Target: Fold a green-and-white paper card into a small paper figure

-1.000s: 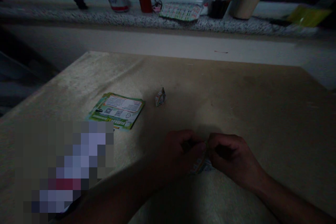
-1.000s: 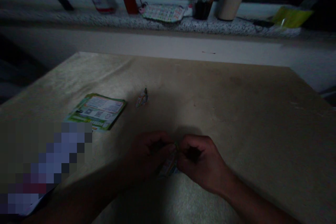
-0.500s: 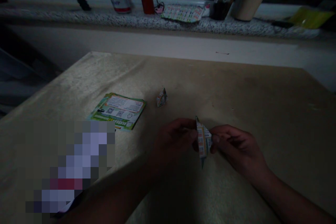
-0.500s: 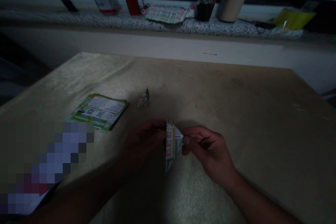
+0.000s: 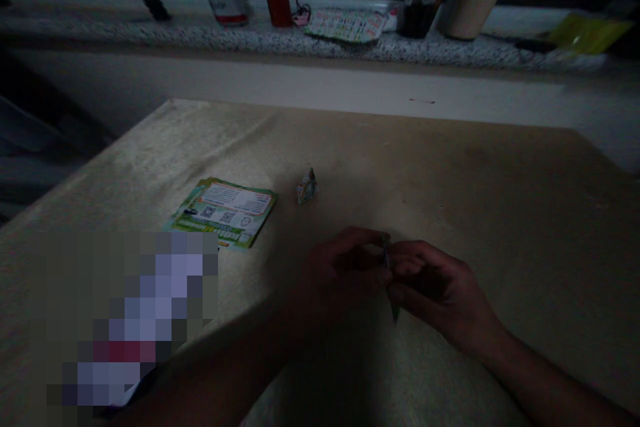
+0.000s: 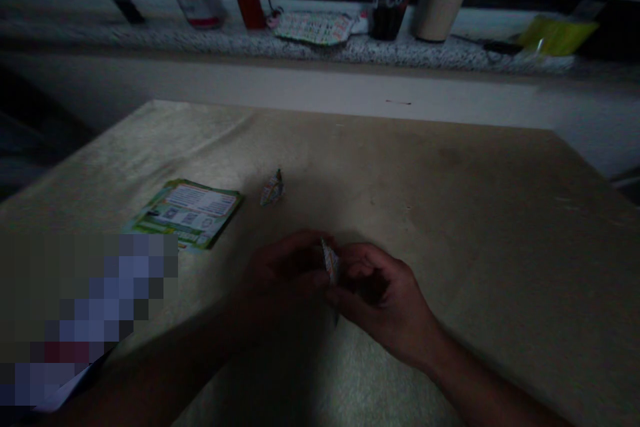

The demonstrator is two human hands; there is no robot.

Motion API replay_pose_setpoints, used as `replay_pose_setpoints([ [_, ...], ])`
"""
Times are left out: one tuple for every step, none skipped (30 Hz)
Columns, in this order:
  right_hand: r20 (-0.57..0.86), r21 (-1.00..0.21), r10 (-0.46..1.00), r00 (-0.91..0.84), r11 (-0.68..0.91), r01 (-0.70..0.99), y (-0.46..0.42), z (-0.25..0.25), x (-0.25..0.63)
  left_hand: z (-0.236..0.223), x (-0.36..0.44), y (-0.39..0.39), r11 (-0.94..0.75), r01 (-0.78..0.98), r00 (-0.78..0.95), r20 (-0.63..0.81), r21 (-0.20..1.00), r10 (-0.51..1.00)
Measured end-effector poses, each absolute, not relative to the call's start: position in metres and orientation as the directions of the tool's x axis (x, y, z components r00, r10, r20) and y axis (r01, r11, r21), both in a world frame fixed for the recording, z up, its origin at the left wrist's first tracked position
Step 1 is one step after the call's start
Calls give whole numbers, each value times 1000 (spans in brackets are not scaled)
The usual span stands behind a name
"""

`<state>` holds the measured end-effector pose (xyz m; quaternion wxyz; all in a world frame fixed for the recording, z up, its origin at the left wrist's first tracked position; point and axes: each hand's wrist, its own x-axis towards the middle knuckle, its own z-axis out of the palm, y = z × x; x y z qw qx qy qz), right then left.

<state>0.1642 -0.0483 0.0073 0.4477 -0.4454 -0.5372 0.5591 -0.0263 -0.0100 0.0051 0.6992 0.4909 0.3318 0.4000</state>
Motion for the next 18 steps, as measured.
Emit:
replay_pose_setpoints([
  [-20, -1000, 978, -206, -23, -14, -48, 7, 165, 5, -27, -10, 187, -229, 460, -63, 955, 886],
  [-22, -1000, 977, -214, -24, -9, -48, 6, 165, 5, -27, -9, 174, -224, 458, -54, 959, 887],
  [-23, -1000, 975, -222, -26, -9, -48, 6, 166, 6, -28, -9, 162, -213, 459, -48, 963, 887],
  [-22, -1000, 973, -230, -26, -14, -48, 5, 166, 6, -28, -9, 147, -195, 459, -43, 970, 887],
  [-20, -999, 972, -234, -26, -22, -48, 5, 167, 6, -29, -9, 122, -174, 457, -29, 977, 889],
  [-20, -999, 972, -234, -28, -29, -47, 5, 167, 6, -29, -9, 86, -154, 450, -7, 984, 893],
  [-22, -999, 973, -230, -31, -35, -47, 5, 166, 6, -30, -8, 43, -130, 440, 19, 991, 898],
  [-22, -999, 975, -222, -32, -38, -47, 5, 166, 6, -30, -8, -5, -105, 427, 50, 994, 903],
  [-24, -999, 976, -217, -34, -39, -47, 5, 166, 6, -30, -8, -55, -80, 413, 83, 995, 907],
  [-22, -999, 976, -215, -30, -38, -47, 5, 166, 6, -30, -9, -105, -61, 401, 120, 993, 908],
  [-12, -999, 976, -215, -20, -34, -48, 5, 166, 6, -30, -9, -154, -45, 392, 159, 987, 906],
  [3, -1000, 976, -218, -2, -24, -48, 5, 166, 6, -29, -10, -205, -38, 385, 203, 978, 900],
  [27, -1000, 975, -222, 26, -8, -49, 5, 166, 6, -29, -11, -258, -33, 378, 251, 966, 891],
  [53, -998, 974, -222, 59, 19, -50, 6, 166, 6, -28, -12, -310, -23, 377, 295, 951, 878],
  [83, -993, 973, -216, 98, 59, -51, 6, 166, 7, -27, -13, -354, -1, 378, 328, 935, 866],
  [114, -984, 972, -207, 139, 110, -51, 6, 166, 7, -26, -14, -394, 28, 378, 355, 919, 855],
  [146, -969, 970, -195, 180, 167, -52, 7, 166, 7, -26, -16, -430, 61, 381, 378, 901, 844],
  [179, -950, 967, -183, 218, 224, -52, 7, 166, 8, -25, -17, -461, 92, 387, 395, 882, 833],
])
